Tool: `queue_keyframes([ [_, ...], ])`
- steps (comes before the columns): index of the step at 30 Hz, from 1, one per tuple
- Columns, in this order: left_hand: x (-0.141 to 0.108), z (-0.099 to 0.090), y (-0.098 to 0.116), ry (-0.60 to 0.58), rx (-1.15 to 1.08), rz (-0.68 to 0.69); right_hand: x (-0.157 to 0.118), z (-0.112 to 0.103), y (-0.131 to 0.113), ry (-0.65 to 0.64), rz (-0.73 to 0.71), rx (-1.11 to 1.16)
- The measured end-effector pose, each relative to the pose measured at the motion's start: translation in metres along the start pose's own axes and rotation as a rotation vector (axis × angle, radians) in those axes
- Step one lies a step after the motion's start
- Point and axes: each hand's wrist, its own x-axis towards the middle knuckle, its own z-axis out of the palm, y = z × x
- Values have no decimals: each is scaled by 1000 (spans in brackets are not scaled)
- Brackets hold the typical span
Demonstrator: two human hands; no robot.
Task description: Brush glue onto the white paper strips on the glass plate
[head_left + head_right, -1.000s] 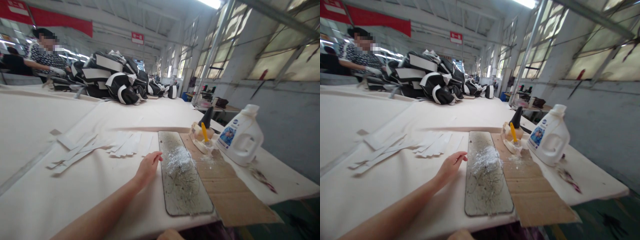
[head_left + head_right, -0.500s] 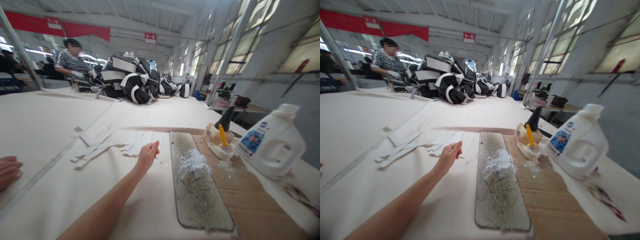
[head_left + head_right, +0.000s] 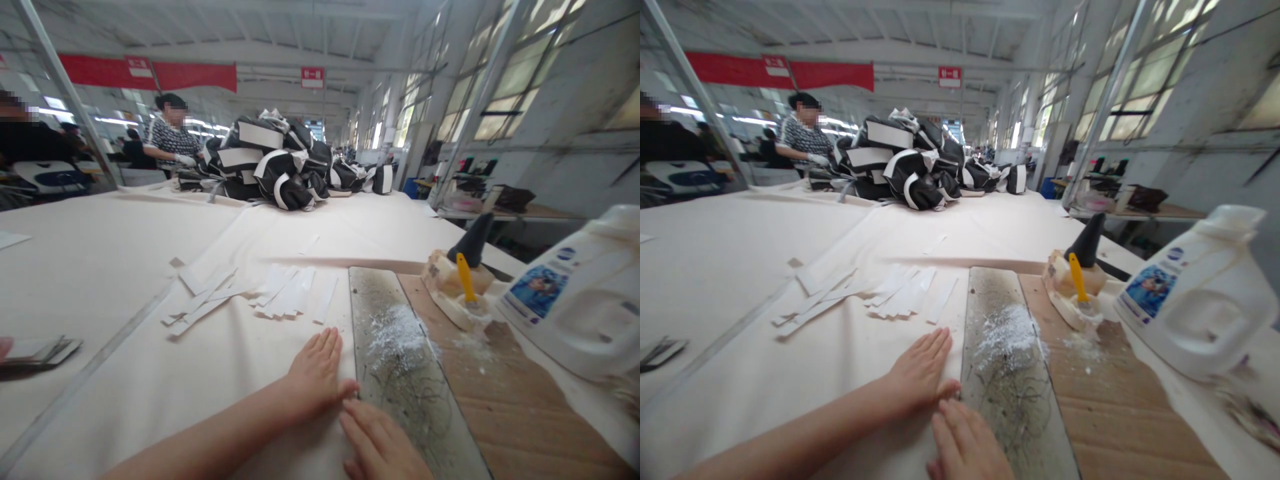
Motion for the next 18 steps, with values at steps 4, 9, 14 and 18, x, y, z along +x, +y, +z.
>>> queue_keyframes([
  [4, -5, 4, -4, 4, 16, 24, 33, -17, 34, -180, 66, -88],
  [9, -12, -2, 2, 30, -92, -4, 85, 3, 90, -559, 212, 11],
  [14, -23, -16, 12, 21, -186, -4, 123, 49, 136, -531, 193, -46],
  [18, -18, -10, 10, 73, -178, -27, 140, 56, 136, -427, 128, -16],
])
